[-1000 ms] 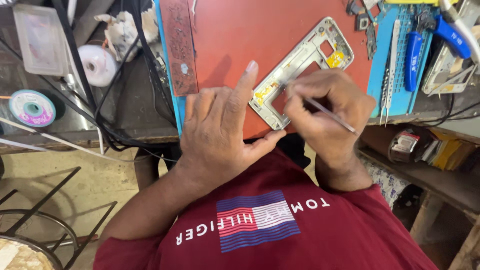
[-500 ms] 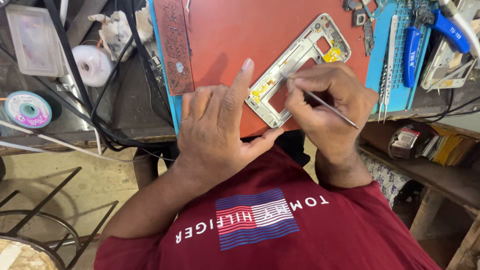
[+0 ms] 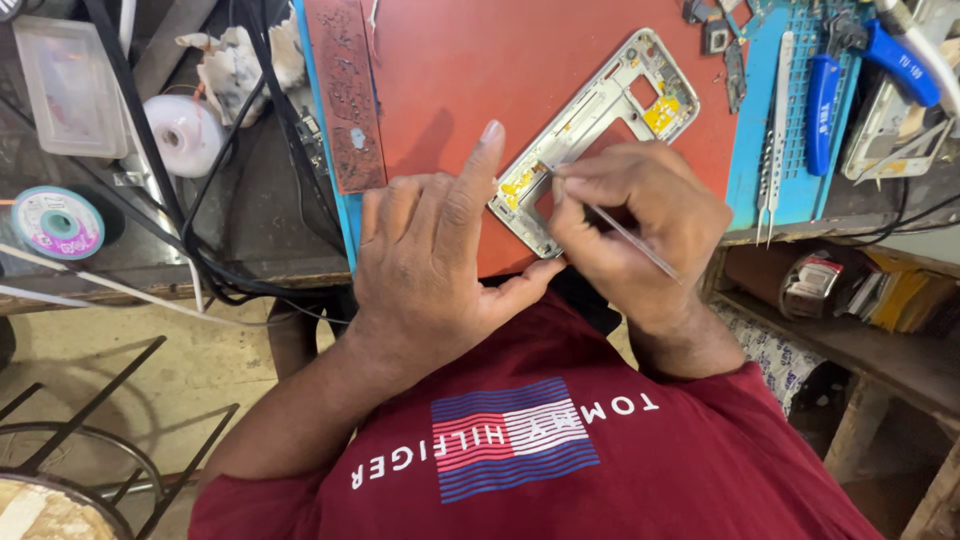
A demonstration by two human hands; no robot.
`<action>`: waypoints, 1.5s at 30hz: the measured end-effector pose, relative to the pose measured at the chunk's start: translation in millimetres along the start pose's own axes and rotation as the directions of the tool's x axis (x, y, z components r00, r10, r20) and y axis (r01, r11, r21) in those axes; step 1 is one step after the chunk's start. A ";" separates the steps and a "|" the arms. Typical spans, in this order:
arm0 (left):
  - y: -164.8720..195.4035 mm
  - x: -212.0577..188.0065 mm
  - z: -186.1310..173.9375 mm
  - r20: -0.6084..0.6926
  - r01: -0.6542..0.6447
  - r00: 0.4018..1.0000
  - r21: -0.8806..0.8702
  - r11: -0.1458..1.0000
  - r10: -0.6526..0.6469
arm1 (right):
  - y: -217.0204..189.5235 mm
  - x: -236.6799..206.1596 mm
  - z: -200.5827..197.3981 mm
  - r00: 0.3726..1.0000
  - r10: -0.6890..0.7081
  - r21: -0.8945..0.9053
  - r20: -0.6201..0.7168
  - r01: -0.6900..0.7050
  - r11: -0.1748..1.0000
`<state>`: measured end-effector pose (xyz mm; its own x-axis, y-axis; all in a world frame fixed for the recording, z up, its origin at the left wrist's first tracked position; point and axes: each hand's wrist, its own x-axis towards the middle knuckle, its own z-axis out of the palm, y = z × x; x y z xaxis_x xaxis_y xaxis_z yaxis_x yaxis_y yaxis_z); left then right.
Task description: The person uses a metal spudger to scrape adhesive residue from the inner frame of a disassembled smartphone. They hold the frame with one hand and carefully scrape along the edges and corners to remove yellow residue.
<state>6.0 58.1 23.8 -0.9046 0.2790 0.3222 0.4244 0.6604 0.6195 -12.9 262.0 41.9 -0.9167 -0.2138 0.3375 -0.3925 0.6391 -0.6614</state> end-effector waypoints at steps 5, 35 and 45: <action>0.5 1.6 -0.1 0.004 -0.003 1.000 -0.002 1.000 0.003 | 1.3 -0.6 1.5 0.999 0.044 0.073 -0.030 -0.042 0.996; 3.5 2.5 -1.8 0.001 -0.008 1.000 0.026 1.000 0.008 | 3.9 -0.1 0.5 0.995 0.072 0.080 -0.066 -0.067 0.995; 2.6 3.2 -0.5 -0.019 -0.027 0.999 0.044 0.999 0.028 | 11.4 0.2 -7.3 1.000 0.014 0.054 -0.008 -0.014 0.998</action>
<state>4.2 60.4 26.8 -0.8916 0.2839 0.3528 0.4463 0.6826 0.5786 -17.1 274.7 39.3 -0.9216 -0.1989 0.3332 -0.3832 0.6012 -0.7012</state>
